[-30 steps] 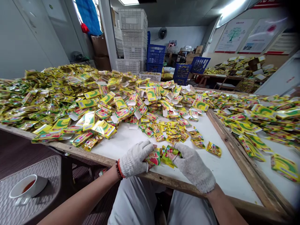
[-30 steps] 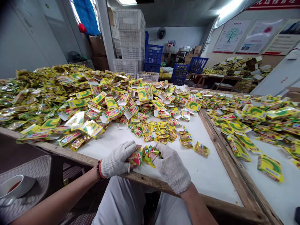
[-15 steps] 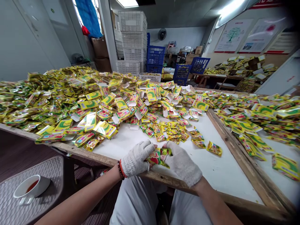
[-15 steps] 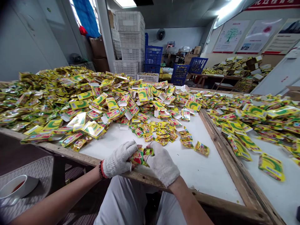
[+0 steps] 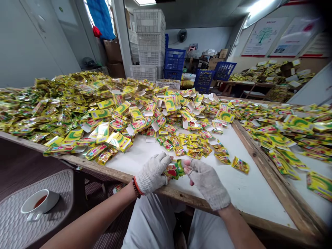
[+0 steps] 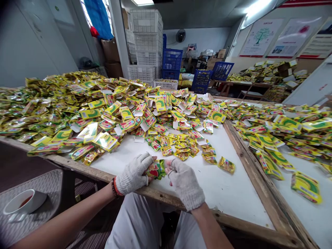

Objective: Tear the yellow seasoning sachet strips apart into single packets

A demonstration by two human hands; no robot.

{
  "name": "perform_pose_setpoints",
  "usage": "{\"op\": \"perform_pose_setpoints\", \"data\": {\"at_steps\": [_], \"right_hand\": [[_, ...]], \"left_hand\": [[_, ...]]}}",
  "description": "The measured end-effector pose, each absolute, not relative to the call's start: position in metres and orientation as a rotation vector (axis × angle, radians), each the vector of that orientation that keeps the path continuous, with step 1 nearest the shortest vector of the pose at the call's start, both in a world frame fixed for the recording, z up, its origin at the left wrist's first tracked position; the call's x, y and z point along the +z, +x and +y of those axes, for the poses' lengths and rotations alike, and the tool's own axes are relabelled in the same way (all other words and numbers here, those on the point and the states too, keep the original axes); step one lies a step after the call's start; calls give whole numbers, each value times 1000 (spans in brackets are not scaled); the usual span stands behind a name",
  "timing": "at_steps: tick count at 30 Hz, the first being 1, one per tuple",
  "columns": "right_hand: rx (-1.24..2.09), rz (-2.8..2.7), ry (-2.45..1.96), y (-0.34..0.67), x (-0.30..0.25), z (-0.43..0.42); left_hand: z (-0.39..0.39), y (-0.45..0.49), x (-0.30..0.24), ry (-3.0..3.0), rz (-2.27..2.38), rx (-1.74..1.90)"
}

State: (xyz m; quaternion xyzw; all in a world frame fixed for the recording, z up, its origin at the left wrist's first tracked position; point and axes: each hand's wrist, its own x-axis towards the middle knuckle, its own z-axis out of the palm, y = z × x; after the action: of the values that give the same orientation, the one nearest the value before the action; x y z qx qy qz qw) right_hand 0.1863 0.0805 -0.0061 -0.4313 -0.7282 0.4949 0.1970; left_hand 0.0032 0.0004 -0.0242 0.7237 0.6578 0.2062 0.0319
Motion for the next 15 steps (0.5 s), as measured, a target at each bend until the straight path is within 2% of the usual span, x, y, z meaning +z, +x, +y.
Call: {"op": "perform_pose_setpoints", "data": {"at_steps": [7, 10, 13, 15], "right_hand": [[2038, -2021, -919, 179, -1, 63], [2009, -1981, -862, 170, -1, 65], [1871, -1905, -946, 170, -6, 70], [1794, -1878, -1003, 174, -12, 72]], "left_hand": [[1, 4, -24, 2305, 1872, 720], [-1, 1, -22, 2164, 1834, 961], [-4, -2, -21, 1753, 1792, 1304], [-5, -1, -20, 1482, 1739, 1346]]}}
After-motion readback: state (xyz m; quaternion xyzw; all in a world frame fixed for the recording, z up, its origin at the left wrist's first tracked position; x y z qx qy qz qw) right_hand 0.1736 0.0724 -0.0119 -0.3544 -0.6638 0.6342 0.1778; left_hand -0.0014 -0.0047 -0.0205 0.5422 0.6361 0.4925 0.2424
